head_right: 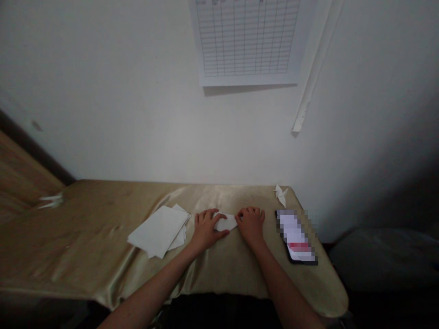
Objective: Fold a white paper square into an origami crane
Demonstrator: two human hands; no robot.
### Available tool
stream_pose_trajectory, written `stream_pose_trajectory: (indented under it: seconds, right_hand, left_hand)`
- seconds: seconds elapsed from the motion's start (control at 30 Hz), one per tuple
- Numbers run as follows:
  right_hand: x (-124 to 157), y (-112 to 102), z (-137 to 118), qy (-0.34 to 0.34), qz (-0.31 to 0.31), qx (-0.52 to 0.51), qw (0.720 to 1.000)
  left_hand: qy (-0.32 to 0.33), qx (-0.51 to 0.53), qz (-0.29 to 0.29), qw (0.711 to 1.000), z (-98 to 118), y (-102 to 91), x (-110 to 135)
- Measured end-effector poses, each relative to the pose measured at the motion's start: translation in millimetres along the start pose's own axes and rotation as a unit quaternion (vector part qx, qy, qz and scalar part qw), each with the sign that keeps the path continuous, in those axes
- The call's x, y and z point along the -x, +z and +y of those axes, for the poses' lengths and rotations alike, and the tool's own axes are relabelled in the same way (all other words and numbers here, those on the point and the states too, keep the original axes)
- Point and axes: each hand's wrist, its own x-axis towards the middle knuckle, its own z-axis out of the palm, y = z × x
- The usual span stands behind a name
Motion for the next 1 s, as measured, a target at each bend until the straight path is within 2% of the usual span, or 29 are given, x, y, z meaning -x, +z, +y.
stream_pose_trajectory:
  seconds: [0.17, 0.57, 0.83, 1.0]
  right_hand:
    - [0.2, -0.2, 0.0, -0.003, 0.005, 0.004, 1.000]
    - [0.3, -0.2, -0.2, 0.000, -0.003, 0.014, 1.000]
    - [0.3, 0.2, 0.3, -0.004, 0.003, 0.012, 1.000]
    - [1.8, -0.7, 0.5, -0.007, 0.007, 0.011, 1.000]
  left_hand:
    - [0.029, -0.011, -0.009, 0.999, 0.0, 2.5, 2.5]
    - [0.026, -0.007, -0.007, 1.000, -2.6, 5.6, -1.5]
    - [0.055, -0.023, -0.049, 0.997, -2.3, -5.7, -9.6]
    - [0.074, -0.022, -0.067, 0.995, -7.1, -5.8, -14.8]
